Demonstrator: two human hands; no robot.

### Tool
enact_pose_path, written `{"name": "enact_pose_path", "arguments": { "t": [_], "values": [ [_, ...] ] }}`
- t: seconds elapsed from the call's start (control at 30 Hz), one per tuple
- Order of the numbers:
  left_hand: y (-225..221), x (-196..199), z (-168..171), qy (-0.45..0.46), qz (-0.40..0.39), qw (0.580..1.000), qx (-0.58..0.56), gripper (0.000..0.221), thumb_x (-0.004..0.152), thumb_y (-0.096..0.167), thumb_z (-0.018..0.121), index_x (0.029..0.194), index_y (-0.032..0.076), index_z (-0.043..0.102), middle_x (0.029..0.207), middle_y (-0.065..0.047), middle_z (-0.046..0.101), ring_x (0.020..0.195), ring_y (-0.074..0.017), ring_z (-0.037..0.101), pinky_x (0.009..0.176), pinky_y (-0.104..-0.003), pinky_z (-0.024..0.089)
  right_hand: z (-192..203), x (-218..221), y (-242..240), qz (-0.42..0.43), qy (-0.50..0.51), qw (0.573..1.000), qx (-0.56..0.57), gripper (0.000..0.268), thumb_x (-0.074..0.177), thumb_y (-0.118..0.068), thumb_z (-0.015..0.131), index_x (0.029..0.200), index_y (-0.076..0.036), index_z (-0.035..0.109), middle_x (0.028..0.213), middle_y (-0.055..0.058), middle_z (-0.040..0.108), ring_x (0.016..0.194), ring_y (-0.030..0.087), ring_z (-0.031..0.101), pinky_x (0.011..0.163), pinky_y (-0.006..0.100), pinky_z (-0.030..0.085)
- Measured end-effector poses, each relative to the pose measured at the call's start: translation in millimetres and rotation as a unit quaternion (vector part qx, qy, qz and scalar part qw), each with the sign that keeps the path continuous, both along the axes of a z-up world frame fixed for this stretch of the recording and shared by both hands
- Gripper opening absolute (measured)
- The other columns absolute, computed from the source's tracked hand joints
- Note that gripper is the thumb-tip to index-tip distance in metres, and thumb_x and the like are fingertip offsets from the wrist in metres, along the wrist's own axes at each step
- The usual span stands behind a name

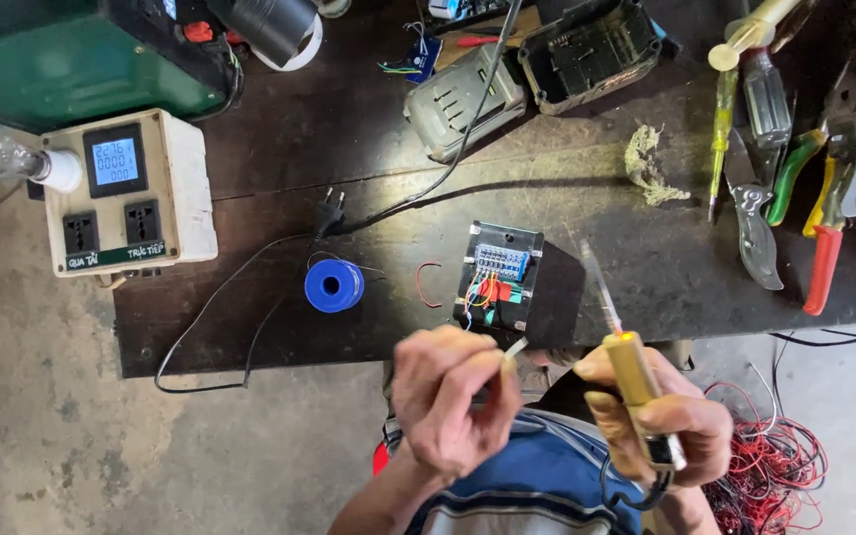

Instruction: Soldering wires to a terminal block and using a screwdriver to secure connections on an electronic component.

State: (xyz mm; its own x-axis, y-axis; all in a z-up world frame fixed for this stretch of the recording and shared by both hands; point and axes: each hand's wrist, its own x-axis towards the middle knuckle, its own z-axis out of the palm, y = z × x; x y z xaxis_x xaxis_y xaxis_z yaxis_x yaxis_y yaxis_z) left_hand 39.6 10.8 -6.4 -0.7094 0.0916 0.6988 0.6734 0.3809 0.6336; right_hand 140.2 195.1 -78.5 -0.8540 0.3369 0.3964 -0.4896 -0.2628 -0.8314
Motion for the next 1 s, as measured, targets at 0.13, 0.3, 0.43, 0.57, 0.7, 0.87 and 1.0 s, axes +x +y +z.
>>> {"name": "enact_pose_path", "arguments": {
  "t": [0.13,0.3,0.43,0.57,0.7,0.87,1.0],
  "values": [
    [-7.3,-20.5,9.8,0.041,0.062,0.982,-0.172,0.007,0.091,0.012,0.072,0.086,0.007,0.069,0.103,-0.006,0.064,0.092,-0.0244,0.067,0.085,-0.037,0.048,7.3,9.7,18.3,0.172,-0.216,0.912,-0.301,0.039,0.080,0.009,0.056,0.119,0.012,0.051,0.108,0.043,0.063,0.044,0.021,0.066,0.027,0.021,0.047],
    [4.9,-34.6,-4.5,0.049,0.055,0.977,-0.201,0.012,0.091,0.005,0.069,0.080,0.005,0.063,0.106,-0.008,0.063,0.096,-0.0272,0.069,0.087,-0.040,0.051,2.6,2.3,10.0,-0.122,-0.002,0.964,0.236,0.045,0.093,-0.002,0.065,0.134,-0.012,0.048,0.103,0.034,0.067,0.084,0.035,0.069,0.073,0.037,0.059],
    [10.4,-35.2,-13.3,0.042,0.049,0.985,-0.161,0.011,0.089,-0.001,0.069,0.081,0.000,0.062,0.099,-0.012,0.063,0.083,-0.0233,0.067,0.074,-0.036,0.054,0.7,4.2,13.3,0.045,0.000,0.991,-0.127,0.035,0.100,-0.003,0.057,0.134,-0.004,0.047,0.117,0.060,0.045,0.064,0.021,0.071,0.042,0.015,0.051],
    [13.2,-37.2,-17.2,0.046,0.060,0.982,-0.171,0.013,0.092,0.002,0.068,0.080,0.001,0.062,0.097,-0.012,0.064,0.079,-0.0217,0.066,0.073,-0.036,0.056,0.1,4.0,56.0,0.367,-0.196,0.711,-0.567,0.048,0.108,-0.013,0.040,0.144,0.017,0.031,0.048,0.010,0.030,0.030,0.021,0.023,0.025,0.033,0.024],
    [15.9,-38.9,-16.9,0.049,0.070,0.981,-0.172,0.012,0.092,0.004,0.069,0.083,0.001,0.062,0.094,-0.012,0.066,0.078,-0.0218,0.067,0.073,-0.036,0.057,6.5,-3.2,56.2,0.335,-0.175,0.766,-0.519,0.047,0.105,-0.010,0.037,0.125,0.033,0.033,0.047,0.010,0.024,0.028,0.024,0.023,0.029,0.033,0.030],
    [16.6,-38.9,-17.8,0.039,0.064,0.982,-0.173,0.011,0.091,0.003,0.069,0.082,0.000,0.063,0.091,-0.012,0.067,0.077,-0.0222,0.067,0.072,-0.036,0.057,-14.1,6.6,66.2,0.303,-0.298,0.754,-0.501,0.051,0.101,-0.021,0.042,0.136,0.016,0.034,0.054,0.020,0.045,0.031,0.033,0.040,0.027,0.041,0.038],
    [17.3,-39.9,-16.6,0.035,0.067,0.982,-0.174,0.013,0.091,0.002,0.068,0.080,0.001,0.061,0.089,-0.011,0.066,0.076,-0.0219,0.066,0.070,-0.035,0.056,-20.8,4.3,49.6,0.301,-0.314,0.744,-0.508,0.049,0.103,-0.017,0.037,0.141,0.014,0.033,0.054,0.030,0.050,0.034,0.032,0.045,0.030,0.038,0.042]
  ]
}}
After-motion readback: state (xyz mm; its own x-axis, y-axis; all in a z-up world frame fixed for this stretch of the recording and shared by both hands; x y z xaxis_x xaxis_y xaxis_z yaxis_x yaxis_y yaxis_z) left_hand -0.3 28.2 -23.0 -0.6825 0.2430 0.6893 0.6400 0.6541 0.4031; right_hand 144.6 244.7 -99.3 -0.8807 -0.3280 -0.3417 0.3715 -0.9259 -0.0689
